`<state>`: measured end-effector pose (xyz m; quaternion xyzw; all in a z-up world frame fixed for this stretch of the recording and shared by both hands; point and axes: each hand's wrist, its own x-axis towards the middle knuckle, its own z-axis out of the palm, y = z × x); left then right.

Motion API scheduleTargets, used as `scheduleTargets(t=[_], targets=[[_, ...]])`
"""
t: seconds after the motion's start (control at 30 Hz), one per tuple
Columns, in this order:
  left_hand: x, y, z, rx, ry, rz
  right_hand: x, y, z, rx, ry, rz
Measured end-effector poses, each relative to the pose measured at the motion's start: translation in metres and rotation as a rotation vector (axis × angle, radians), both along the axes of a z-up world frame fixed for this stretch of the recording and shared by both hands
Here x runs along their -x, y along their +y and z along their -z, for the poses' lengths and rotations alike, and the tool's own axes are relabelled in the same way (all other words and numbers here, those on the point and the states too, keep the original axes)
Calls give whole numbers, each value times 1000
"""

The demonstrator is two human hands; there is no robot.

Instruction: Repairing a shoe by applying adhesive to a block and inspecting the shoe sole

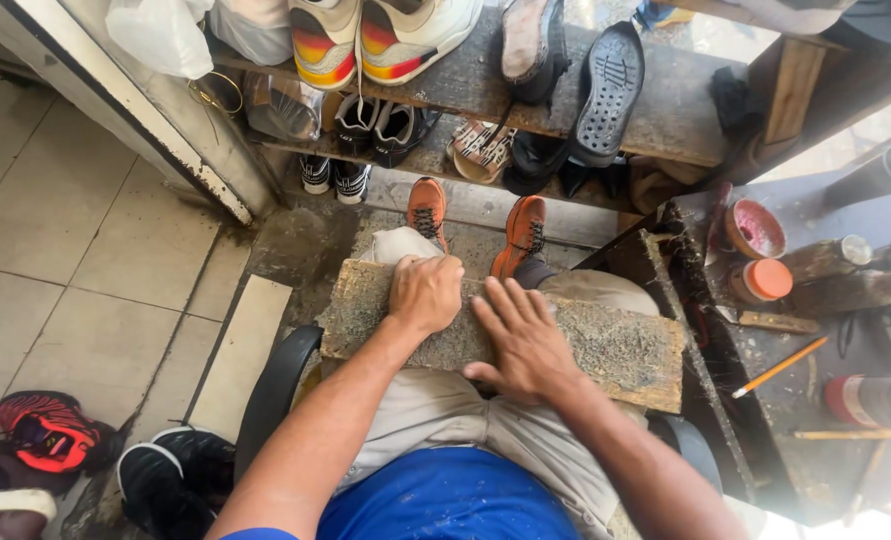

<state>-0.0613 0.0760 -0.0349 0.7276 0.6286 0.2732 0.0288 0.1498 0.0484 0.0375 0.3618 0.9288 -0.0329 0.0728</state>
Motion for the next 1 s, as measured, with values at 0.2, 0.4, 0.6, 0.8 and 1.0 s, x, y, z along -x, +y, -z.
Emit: scheduleTargets(t=[0.2,0.4,0.6,0.8,1.0], targets=[[0,-4,0,43,-20,13,-79,-12,-24,38,-223,207],[-3,0,10,15,-9,1,-104,-23,-14,55,-198,269],[-3,-1,2,21,0,-17,-45,13,-16,102,-85,210],[-5,-7,-21,88,23,-52,4,45,-10,206,-12,318],[-21,-8,-37,254,-18,-148,-36,15,6,64,52,161]])
